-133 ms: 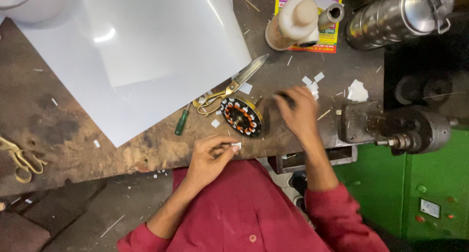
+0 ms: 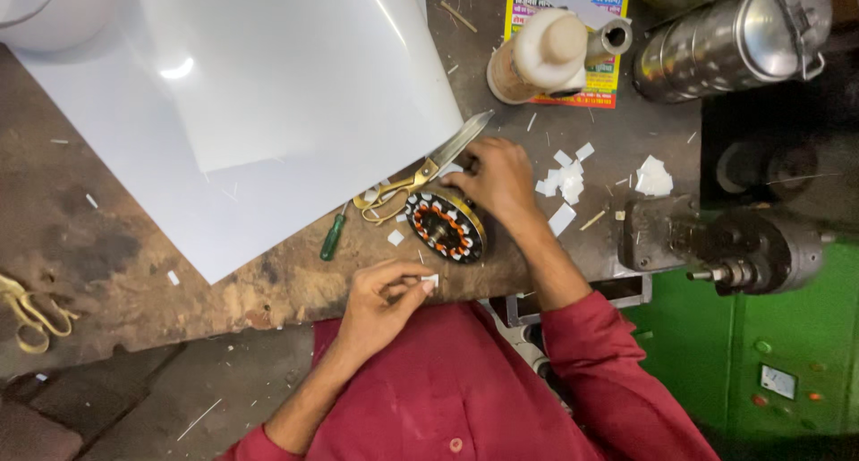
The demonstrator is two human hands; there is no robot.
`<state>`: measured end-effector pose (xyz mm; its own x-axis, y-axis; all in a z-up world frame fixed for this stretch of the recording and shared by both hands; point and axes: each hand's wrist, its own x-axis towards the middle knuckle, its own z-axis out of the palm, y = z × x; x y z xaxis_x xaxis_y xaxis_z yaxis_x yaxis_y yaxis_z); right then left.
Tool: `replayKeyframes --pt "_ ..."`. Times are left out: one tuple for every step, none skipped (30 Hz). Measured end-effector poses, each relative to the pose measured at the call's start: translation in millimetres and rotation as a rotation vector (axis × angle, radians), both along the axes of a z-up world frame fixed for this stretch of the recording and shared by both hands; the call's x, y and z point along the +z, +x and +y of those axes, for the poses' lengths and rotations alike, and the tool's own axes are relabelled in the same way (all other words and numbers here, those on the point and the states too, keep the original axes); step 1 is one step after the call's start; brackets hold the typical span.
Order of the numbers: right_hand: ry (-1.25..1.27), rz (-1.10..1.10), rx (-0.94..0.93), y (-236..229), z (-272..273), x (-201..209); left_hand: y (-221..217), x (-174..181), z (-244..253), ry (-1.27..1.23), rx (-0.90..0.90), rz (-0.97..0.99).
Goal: The person cuts small rectangular pieces from a white sheet using scissors and places them into the slots of a circular motor stator. The person repeatedly picks up pieces, cuts them to size, and inserts them into the stator slots, occasionally adjusting the stator and clearing debris from the work surface.
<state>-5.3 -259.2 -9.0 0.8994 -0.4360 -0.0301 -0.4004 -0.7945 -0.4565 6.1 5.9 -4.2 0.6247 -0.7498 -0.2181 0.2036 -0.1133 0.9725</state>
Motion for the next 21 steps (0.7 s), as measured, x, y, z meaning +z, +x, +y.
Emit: replayKeyframes --pt "-0.021 -0.015 0.015 3 -2 -4 1 0 3 0.006 -0.001 -0.002" --pt "-0.042 -0.030 0.030 5 -4 -7 4 -1 4 0.012 -0.002 -0.004" --pt "-0.044 -0.037 -0.002 3 -10 -7 9 -4 4 0.007 -0.006 0.001" --pt "-0.046 -0.045 -0.033 -4 -18 -4 15 -7 5 0.002 -0.011 0.006" --pt "-0.048 -0.047 -0.061 -10 -23 -3 16 -8 6 -0.003 -0.012 0.015" --pt "-0.115 -0.024 -0.043 -14 -24 -3 16 -9 8 -0.008 0.002 0.019" --pt "-0.182 -0.010 -0.029 -14 -24 -3 21 -8 10 -0.013 0.010 0.013" --pt "-0.249 0.004 -0.014 -15 -23 -3 25 -8 10 -0.019 0.018 0.006" --pt "-0.272 0.018 -0.023 -14 -19 -3 28 -7 7 -0.019 0.005 0.004" --pt "-0.295 0.031 -0.031 -13 -15 -4 30 -5 4 -0.019 -0.008 0.002" --pt "-0.316 0.043 -0.039 -13 -12 -5 32 -3 3 -0.017 -0.021 -0.003" --pt "-0.240 0.052 -0.072 -13 -13 -5 33 -2 0 -0.009 -0.018 -0.018" --pt "-0.163 0.062 -0.103 -12 -15 -6 33 0 -2 0.001 -0.012 -0.032" --pt "-0.085 0.072 -0.133 -11 -18 -7 31 0 -4 0.012 -0.007 -0.047" --pt "-0.073 0.085 -0.126 -11 -21 -10 30 0 -6 0.016 -0.016 -0.030" --pt "-0.060 0.098 -0.119 -12 -26 -13 28 0 -8 0.020 -0.024 -0.013" --pt "-0.048 0.109 -0.109 -14 -30 -15 26 0 -9 0.024 -0.030 0.002" --pt "-0.014 0.091 -0.095 -18 -31 -18 23 0 -11 -0.010 -0.023 0.048" --pt "0.022 0.071 -0.077 -21 -32 -20 20 0 -13 -0.042 -0.012 0.091" --pt "0.057 0.051 -0.059 -25 -33 -21 17 1 -13 -0.074 0.000 0.134" --pt "0.181 -0.064 -0.093 -34 -33 -17 14 2 -12 -0.086 0.012 0.186"
